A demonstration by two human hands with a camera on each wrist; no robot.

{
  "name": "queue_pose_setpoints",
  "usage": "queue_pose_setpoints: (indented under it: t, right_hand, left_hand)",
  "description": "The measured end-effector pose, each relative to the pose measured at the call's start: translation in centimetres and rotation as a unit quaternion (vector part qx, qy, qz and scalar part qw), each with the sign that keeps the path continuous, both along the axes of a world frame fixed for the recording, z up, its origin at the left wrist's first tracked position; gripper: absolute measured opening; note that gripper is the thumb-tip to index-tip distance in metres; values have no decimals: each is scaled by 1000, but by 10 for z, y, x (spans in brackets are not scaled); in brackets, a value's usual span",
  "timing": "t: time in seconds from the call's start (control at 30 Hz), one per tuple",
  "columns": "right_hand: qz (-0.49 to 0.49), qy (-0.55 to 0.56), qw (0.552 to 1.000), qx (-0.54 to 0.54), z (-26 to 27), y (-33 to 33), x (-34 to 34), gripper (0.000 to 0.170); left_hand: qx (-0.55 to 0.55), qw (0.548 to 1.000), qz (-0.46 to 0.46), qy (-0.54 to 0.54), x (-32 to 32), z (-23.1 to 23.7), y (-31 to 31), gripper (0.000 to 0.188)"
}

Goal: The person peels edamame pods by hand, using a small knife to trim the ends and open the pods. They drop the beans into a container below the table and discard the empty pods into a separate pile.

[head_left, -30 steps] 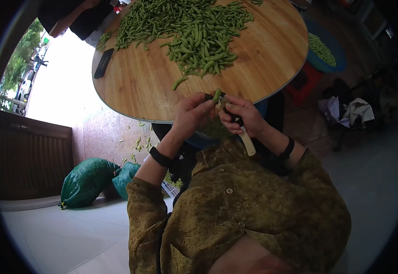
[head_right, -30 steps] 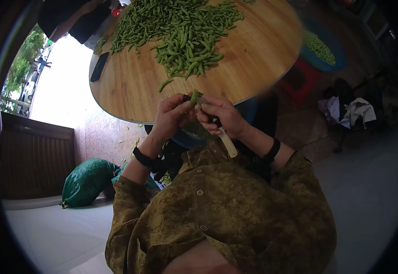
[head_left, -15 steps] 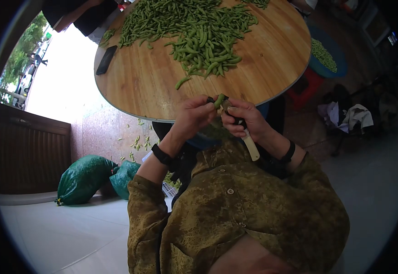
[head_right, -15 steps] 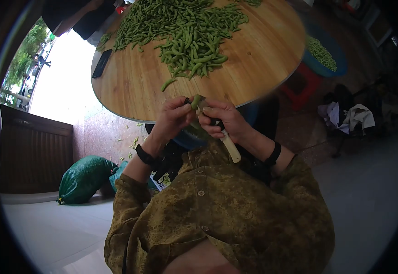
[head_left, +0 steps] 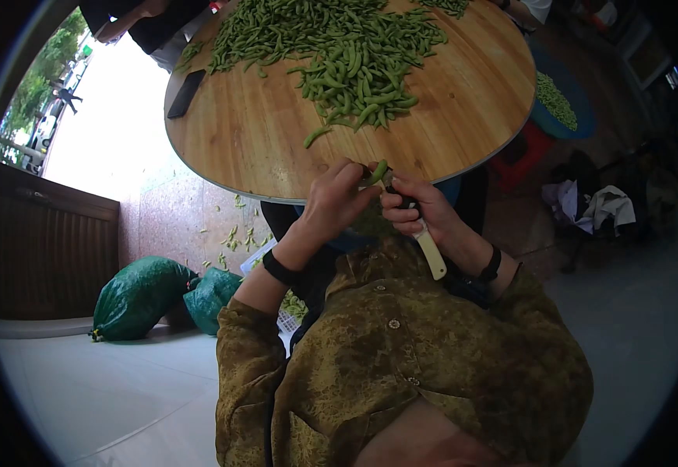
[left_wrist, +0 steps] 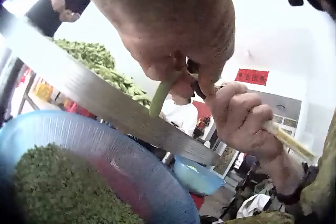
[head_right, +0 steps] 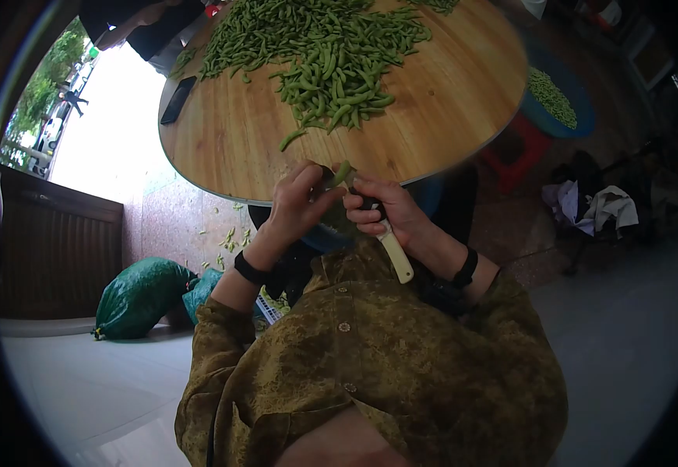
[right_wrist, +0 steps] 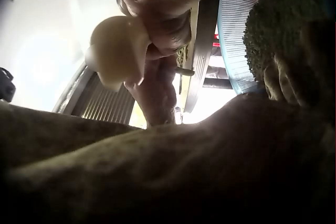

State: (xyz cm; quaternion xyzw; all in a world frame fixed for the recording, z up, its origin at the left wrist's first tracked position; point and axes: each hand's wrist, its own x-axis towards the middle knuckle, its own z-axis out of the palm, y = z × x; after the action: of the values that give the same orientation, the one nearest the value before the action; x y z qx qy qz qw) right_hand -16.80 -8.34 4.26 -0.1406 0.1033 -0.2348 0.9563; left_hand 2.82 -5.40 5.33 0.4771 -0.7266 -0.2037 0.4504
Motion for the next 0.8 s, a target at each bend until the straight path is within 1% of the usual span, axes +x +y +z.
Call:
queue_pose_setpoints:
  t: [0.03, 0.17, 0.2, 0.23, 0.27, 0.3, 0.33, 0.37, 0.4, 0.43, 0.47, 0.5, 0.53, 0.57, 0.6, 0.63, 0.7, 0.73, 0.8]
  right_hand:
    - [1, -1, 1000, 0, 0, 1, 1, 30]
    - [-8, 11, 1000, -7, -2, 3, 2, 24]
    - [-11, 14, 1000, -12, -3, 3, 3, 22]
    - [-11, 15, 1000, -13, -2, 3, 2, 22]
    - [-19, 41, 998, -31, -2, 4, 2, 21]
    - [-27, 67, 996, -50, -2, 5, 1, 20]
    - [-26, 67, 996, -50, -2, 4, 0, 20]
    - [-34, 93, 992, -78, -1, 4, -2, 18]
    - [-42, 118, 986, -106, -1, 4, -3, 17]
    - [-41, 119, 986, -106, -1, 4, -2, 17]
    - [-64, 214, 949, -221, -3, 5, -3, 17]
    - [-86, 305, 889, -331, -5, 6, -3, 18]
    - [-85, 305, 889, -330, -9, 6, -1, 18]
    - [-174, 348, 781, -488, -13, 5, 2, 21]
    - [-255, 374, 638, -623, -15, 5, 5, 25]
    - [-254, 374, 640, -621, -14, 5, 8, 25]
    - [-303, 429, 509, -681, -10, 4, 10, 30]
    - [-301, 431, 510, -681, -9, 3, 10, 30]
    - [-263, 431, 521, -688, -8, 3, 10, 31]
  left_hand:
    - [-116, 990, 6, -82, -2, 8, 1, 16]
    - [-121, 989, 41, -77, -3, -3, 8, 15]
    - [42, 997, 28, 66, -5, -5, 9, 13]
    - [203, 957, 14, 207, -5, -6, 9, 12]
    - [203, 957, 15, 207, -6, -6, 10, 12]
    - [259, 924, 13, 282, -6, -4, 10, 12]
    - [312, 882, 11, 353, -6, -2, 10, 14]
    - [312, 882, 12, 354, -7, -2, 11, 14]
    - [337, 861, 6, 381, -8, -2, 11, 14]
    - [361, 839, -1, 408, -9, -2, 11, 14]
    - [361, 838, 0, 409, -8, -3, 12, 14]
    - [369, 855, -3, 364, -8, -5, 13, 13]
    - [375, 870, -5, 319, -8, -6, 14, 13]
    - [376, 870, -4, 320, -9, -6, 15, 13]
    - [369, 882, 3, 293, -11, -4, 17, 11]
    - [362, 894, 9, 264, -13, -3, 18, 10]
    - [365, 893, 4, 262, -18, -2, 20, 9]
    - [368, 893, 2, 260, -20, -2, 22, 8]
    - [361, 896, 5, 257, -20, -4, 26, 8]
